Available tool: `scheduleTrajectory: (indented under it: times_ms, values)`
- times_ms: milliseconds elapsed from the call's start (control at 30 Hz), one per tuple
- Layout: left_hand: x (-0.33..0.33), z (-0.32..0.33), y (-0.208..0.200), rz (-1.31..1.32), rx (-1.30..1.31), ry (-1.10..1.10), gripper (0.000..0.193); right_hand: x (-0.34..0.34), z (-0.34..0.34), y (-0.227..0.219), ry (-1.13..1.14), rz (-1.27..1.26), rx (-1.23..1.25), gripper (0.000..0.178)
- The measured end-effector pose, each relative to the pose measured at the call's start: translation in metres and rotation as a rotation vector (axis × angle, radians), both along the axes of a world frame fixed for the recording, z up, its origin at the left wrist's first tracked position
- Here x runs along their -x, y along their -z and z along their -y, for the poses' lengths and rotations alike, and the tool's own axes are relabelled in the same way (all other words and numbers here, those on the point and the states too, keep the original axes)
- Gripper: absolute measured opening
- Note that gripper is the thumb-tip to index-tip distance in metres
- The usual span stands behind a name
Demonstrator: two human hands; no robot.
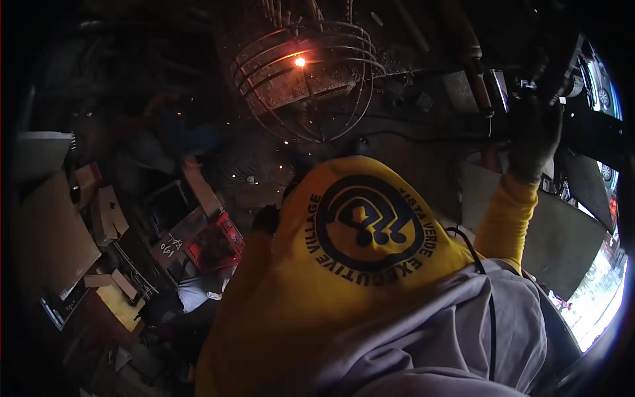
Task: The person uses an angle grinder to smooth a metal disc and parts of a metal cage, then performs several spot welds on the cage frame using a welding torch.
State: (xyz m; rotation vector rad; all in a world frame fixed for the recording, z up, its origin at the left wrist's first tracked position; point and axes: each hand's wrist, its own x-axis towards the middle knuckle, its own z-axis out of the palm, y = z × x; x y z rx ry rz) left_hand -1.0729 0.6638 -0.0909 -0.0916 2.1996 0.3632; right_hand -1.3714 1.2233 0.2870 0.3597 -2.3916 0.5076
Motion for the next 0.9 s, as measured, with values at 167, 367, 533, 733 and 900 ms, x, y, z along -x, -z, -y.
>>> scheduleTrajectory:
  times_ms: [167, 367, 533, 733, 900]
  values:
    - [0.009, 0.001, 0.002, -0.017, -0.004, 0.036, 0.025, -0.024, -0.032, -0.014, 0.129, 0.009, 0.704, 0.022]
    - [0.043, -0.021, 0.02, -0.019, -0.054, 0.111, 0.024, -0.025, -0.121, -0.028, 0.603, -0.313, -0.222, 0.02]
    - [0.061, -0.026, 0.018, 0.01, -0.021, 0.14, 0.024, 0.0, -0.17, -0.02, 0.509, -0.472, 1.016, 0.021]
    - [0.065, -0.03, 0.009, 0.017, 0.002, 0.161, 0.023, 0.039, -0.223, 0.028, 0.825, -0.504, 0.75, 0.043]
    - [0.036, -0.025, 0.0, 0.018, 0.015, 0.09, 0.022, 0.087, -0.194, 0.049, 0.848, -0.378, 0.625, 0.073]
